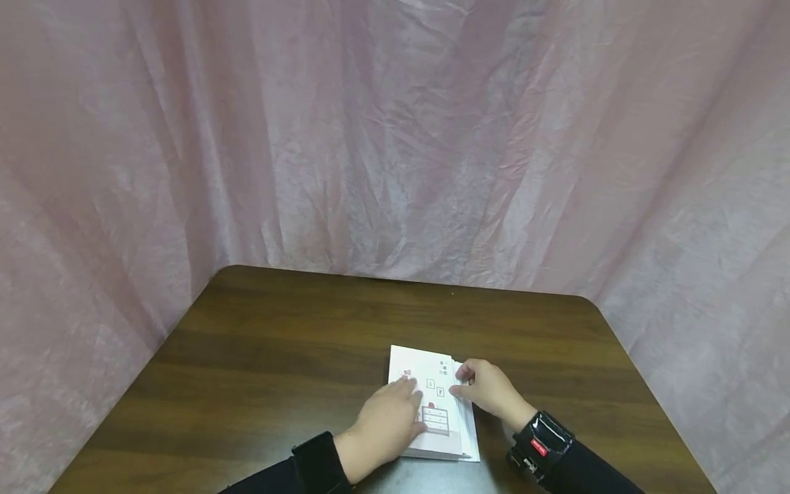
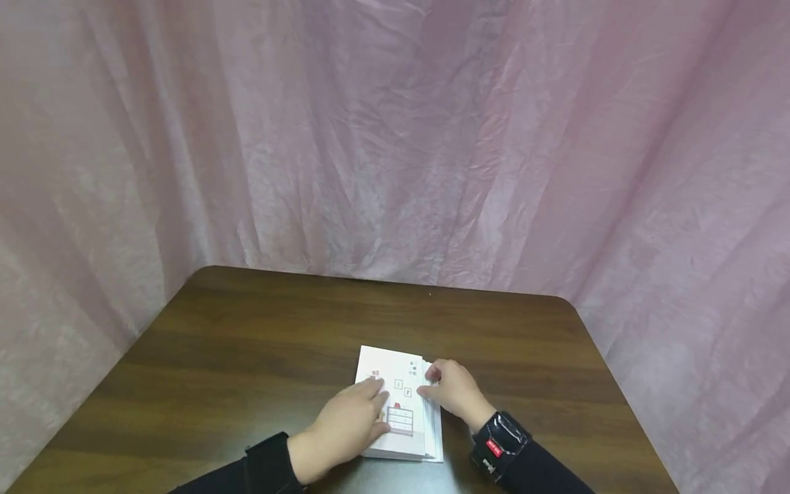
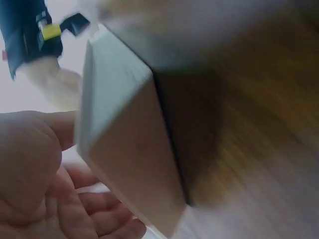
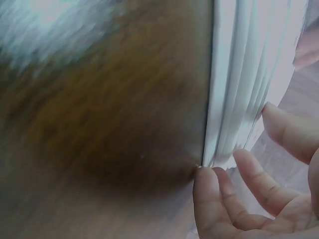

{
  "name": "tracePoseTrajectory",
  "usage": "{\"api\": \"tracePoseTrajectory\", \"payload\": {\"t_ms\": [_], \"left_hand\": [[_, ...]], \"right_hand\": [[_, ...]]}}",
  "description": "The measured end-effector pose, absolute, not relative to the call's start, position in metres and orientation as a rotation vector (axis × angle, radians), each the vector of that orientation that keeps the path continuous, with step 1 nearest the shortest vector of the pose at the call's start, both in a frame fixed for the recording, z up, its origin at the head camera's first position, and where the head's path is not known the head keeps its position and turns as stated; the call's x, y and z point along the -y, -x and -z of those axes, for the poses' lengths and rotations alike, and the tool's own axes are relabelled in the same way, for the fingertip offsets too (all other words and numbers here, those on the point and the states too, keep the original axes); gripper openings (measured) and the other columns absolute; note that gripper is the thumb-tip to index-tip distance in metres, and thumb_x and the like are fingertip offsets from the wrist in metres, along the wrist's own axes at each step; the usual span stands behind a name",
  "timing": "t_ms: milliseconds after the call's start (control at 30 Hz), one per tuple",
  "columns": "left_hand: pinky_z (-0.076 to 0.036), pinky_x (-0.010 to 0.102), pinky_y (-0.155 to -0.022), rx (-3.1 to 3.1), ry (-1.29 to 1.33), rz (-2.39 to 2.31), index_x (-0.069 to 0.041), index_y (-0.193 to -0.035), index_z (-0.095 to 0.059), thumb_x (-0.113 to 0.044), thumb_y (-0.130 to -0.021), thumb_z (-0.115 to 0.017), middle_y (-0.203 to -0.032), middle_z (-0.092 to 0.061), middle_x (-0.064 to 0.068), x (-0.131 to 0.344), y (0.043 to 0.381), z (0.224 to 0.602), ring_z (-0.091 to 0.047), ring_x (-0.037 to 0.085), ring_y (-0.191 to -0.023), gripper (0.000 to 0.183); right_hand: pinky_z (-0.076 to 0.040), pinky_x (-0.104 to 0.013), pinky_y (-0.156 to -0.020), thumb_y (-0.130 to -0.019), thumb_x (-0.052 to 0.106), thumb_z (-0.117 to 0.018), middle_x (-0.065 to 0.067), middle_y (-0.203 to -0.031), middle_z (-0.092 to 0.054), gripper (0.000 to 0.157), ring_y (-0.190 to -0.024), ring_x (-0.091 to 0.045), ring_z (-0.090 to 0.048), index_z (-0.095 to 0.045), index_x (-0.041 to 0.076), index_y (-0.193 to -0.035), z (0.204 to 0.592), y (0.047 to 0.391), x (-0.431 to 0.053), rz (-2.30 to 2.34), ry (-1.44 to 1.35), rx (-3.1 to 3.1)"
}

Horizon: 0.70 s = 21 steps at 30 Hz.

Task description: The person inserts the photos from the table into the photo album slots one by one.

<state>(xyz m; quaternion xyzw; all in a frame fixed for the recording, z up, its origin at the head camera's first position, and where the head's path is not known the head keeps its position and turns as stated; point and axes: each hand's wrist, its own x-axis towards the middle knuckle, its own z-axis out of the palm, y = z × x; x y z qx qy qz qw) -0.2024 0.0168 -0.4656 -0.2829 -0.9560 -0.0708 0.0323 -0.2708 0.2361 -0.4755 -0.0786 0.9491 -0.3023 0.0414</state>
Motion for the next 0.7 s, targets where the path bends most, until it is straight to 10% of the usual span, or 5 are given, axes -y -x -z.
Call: {"api": "tracePoseTrajectory", "payload": {"t_ms": [200,700], "left_hand": [[-0.045,0.053,-0.103,3.033,0.484,0.977,0.018,-0.140,-0.042,-0.030,-0.082,-0.082,-0.148,-0.036,0.038,0.000,0.213,0.468,-0.050,0.047,-0.129,0.085],[-0.046,0.053,-0.102,3.053,0.353,1.232,0.020,-0.146,-0.030,-0.024,-0.079,-0.086,-0.136,-0.053,0.036,0.003,0.225,0.460,-0.058,0.042,-0.121,0.098]], "right_hand": [[-0.050,-0.038,-0.073,-0.077,0.019,-0.087,-0.001,-0.087,-0.066,0.024,-0.078,-0.017,-0.056,-0.071,0.007,-0.092,0.473,0.267,-0.231,0.905,0.214,-2.928],[-0.053,-0.046,-0.082,-0.078,0.015,-0.086,-0.006,-0.096,-0.070,0.023,-0.087,-0.021,-0.061,-0.073,0.006,-0.095,0.470,0.271,-0.232,0.977,0.117,-2.855]]}}
